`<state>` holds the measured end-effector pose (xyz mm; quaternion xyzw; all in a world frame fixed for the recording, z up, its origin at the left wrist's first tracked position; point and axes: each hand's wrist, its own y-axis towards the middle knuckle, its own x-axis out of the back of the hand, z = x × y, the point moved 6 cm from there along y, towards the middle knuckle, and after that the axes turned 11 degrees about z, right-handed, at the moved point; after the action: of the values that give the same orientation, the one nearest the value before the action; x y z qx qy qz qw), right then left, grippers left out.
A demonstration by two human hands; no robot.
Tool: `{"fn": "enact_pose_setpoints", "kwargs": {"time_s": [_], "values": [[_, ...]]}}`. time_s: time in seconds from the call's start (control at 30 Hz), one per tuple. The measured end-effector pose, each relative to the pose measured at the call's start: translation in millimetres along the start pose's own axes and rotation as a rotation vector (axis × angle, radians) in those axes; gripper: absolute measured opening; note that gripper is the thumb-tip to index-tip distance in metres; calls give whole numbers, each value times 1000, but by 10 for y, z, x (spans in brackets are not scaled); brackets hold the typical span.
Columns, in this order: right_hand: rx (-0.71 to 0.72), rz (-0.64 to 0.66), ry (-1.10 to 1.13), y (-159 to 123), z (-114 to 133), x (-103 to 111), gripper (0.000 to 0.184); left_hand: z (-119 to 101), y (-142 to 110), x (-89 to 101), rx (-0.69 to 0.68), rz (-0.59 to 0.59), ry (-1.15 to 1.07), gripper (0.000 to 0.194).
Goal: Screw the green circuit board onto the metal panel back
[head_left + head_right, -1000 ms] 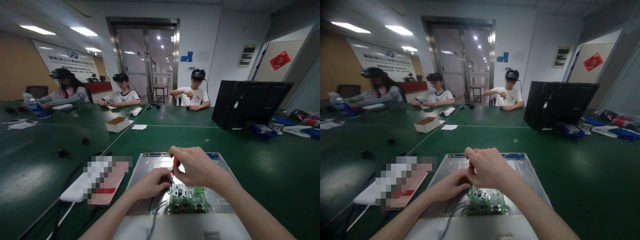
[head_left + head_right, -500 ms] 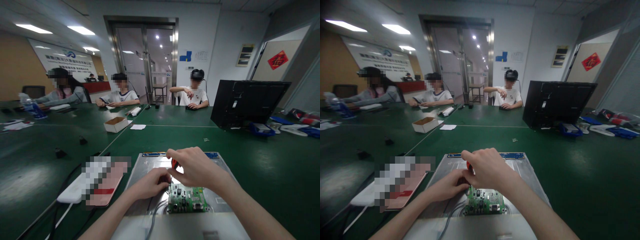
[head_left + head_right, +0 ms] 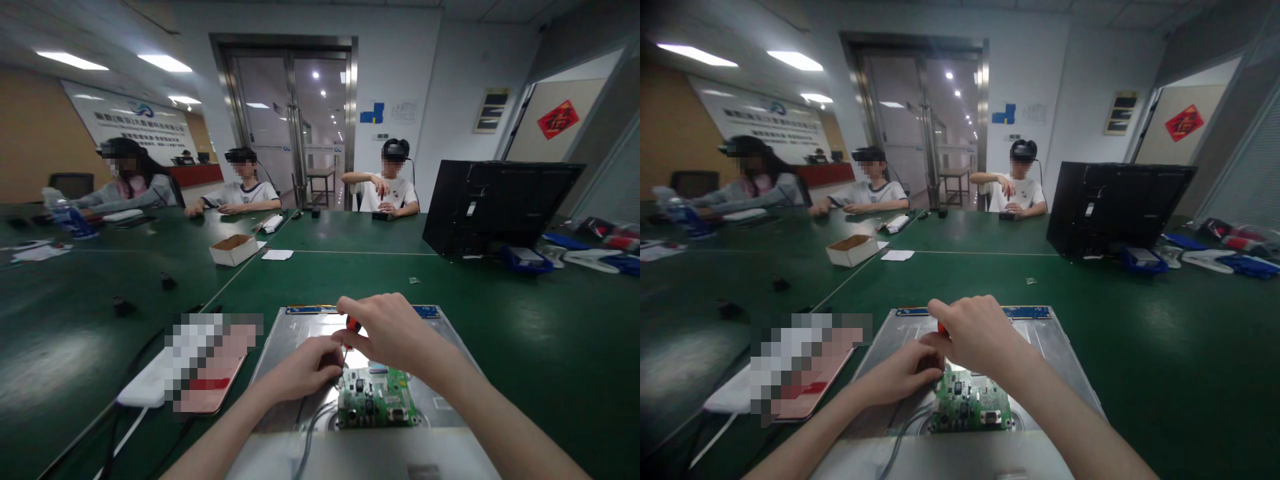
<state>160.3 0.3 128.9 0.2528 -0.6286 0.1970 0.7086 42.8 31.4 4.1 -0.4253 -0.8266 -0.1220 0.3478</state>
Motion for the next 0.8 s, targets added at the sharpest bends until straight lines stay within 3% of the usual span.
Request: {"fn": "enact_pose_setpoints", "kwargs": {"time_s": [0.23,0.47,0.63,0.8], "values": [[51,-25,48,-35,34,23,15,25,-5,-16,11,4,24,11],[-7,3,9,-7,-9,-5,9,-14,-12,1,23,4,26,12],[46,2,77,-25,24,16,24,11,-13,-11,11,3,29,17],[-13,21,16,-11,-16,-1,14,-11,-18,3,12,-3,51,14]]}}
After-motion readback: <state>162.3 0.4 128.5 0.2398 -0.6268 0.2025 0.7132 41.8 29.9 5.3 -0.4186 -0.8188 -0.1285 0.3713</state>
